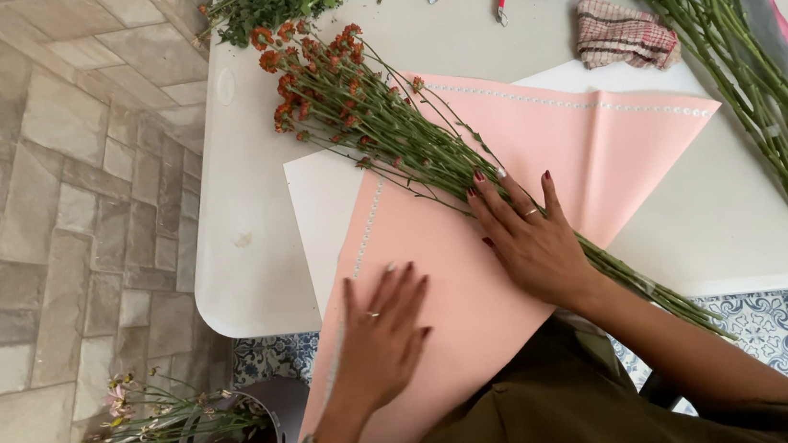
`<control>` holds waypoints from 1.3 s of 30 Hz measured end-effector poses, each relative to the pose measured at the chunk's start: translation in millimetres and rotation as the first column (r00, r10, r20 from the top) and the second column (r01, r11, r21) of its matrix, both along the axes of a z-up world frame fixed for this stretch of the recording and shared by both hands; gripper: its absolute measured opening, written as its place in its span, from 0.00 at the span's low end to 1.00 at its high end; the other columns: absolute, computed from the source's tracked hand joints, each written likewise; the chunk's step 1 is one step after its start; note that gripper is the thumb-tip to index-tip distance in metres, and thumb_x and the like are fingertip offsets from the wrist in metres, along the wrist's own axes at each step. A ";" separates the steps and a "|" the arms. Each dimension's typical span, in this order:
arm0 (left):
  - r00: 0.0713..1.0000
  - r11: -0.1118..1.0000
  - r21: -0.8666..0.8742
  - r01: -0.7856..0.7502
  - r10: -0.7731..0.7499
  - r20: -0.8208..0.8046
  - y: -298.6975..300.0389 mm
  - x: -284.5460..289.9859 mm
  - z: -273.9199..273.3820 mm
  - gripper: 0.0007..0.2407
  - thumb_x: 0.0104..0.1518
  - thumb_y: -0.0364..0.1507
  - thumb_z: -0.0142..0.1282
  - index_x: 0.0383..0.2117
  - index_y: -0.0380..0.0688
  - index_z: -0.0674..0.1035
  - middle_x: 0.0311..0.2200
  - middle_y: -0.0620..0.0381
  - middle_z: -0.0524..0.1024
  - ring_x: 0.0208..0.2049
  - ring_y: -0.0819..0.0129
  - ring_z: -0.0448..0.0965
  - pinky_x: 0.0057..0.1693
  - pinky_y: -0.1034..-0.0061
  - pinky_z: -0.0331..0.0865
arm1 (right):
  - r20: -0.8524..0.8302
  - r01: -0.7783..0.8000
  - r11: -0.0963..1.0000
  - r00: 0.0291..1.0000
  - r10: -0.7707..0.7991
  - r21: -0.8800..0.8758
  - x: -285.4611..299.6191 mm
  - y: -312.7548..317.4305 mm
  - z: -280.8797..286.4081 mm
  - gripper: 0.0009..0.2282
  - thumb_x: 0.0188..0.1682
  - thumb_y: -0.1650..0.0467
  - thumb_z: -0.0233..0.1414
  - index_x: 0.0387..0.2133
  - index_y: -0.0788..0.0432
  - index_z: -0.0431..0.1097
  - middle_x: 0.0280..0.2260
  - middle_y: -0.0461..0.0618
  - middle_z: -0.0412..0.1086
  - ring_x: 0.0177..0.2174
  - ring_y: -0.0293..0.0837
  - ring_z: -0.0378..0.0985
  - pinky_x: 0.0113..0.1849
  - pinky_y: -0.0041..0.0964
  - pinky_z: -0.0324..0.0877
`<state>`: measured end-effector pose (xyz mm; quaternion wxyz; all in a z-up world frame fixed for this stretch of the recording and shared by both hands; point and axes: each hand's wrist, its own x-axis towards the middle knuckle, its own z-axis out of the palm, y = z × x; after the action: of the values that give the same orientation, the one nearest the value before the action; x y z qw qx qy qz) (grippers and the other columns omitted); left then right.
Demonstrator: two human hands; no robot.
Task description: The person wraps a bunch of flowers in pink and white paper and ties it with a grey ribbon.
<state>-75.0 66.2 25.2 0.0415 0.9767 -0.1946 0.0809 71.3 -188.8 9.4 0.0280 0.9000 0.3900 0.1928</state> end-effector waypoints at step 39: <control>0.863 0.621 -0.684 0.384 0.022 0.504 39.8 137.4 133.9 0.10 0.62 0.26 0.63 0.43 0.32 0.75 0.50 0.42 0.77 0.61 0.34 0.69 0.69 0.41 0.56 | -0.412 0.036 0.609 0.767 0.492 0.793 -27.9 -70.0 -64.1 0.13 0.52 0.69 0.46 0.39 0.61 0.78 0.33 0.53 0.77 0.32 0.59 0.81 0.38 0.56 0.77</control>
<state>62.4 106.0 159.1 0.4108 0.7902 -0.2465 0.3822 43.4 -258.8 -54.7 -0.5036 0.7756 0.3776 0.0481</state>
